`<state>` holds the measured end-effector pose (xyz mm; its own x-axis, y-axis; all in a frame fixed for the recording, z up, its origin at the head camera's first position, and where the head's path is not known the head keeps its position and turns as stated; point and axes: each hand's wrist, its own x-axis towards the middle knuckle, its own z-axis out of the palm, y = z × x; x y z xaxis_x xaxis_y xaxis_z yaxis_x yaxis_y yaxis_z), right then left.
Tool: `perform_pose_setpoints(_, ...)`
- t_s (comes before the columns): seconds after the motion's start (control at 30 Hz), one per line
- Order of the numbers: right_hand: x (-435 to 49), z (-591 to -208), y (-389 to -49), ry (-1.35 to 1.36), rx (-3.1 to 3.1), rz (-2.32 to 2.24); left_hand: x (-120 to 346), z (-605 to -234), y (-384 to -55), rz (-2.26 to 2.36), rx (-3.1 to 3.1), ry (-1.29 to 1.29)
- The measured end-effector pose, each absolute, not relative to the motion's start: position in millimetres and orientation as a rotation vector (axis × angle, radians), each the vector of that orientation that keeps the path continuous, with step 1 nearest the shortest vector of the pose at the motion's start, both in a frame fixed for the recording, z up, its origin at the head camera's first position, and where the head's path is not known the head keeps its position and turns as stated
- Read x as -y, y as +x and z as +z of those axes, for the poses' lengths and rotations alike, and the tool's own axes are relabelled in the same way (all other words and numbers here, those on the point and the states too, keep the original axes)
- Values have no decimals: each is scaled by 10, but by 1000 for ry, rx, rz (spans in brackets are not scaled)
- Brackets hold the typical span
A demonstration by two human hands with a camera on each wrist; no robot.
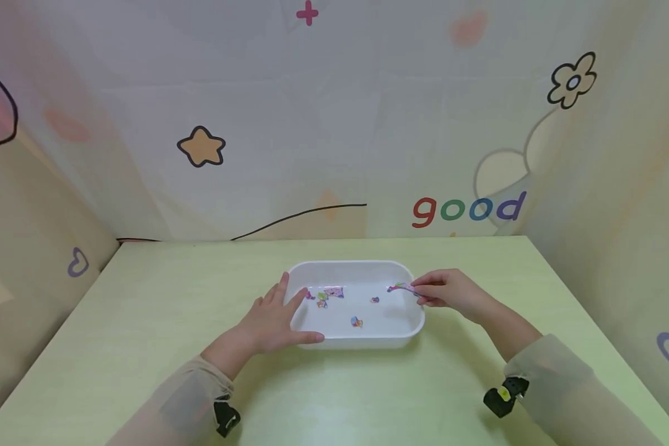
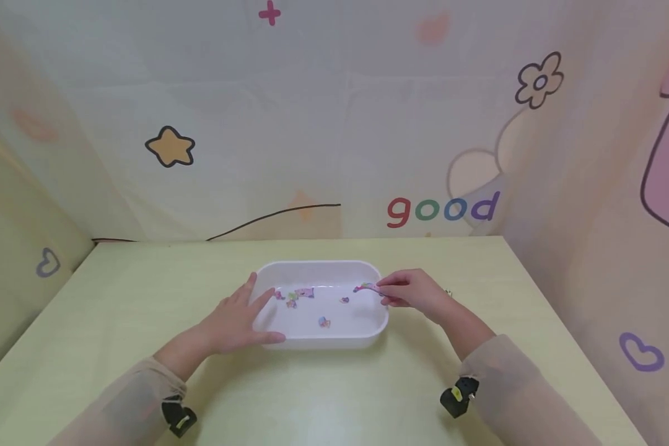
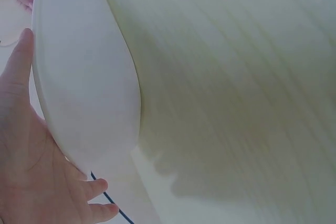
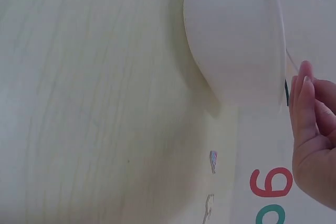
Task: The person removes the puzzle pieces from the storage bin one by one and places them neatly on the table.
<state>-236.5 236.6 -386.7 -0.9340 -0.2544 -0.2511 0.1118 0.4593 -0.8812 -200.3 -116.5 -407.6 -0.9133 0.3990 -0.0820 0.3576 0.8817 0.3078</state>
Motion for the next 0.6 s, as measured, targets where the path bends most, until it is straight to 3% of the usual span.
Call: perform_pose_setpoints(0.6, -2769, -3903, -2280, -103, -2395, -1472, 1187, -4073, -1995, 378, -2922, 610)
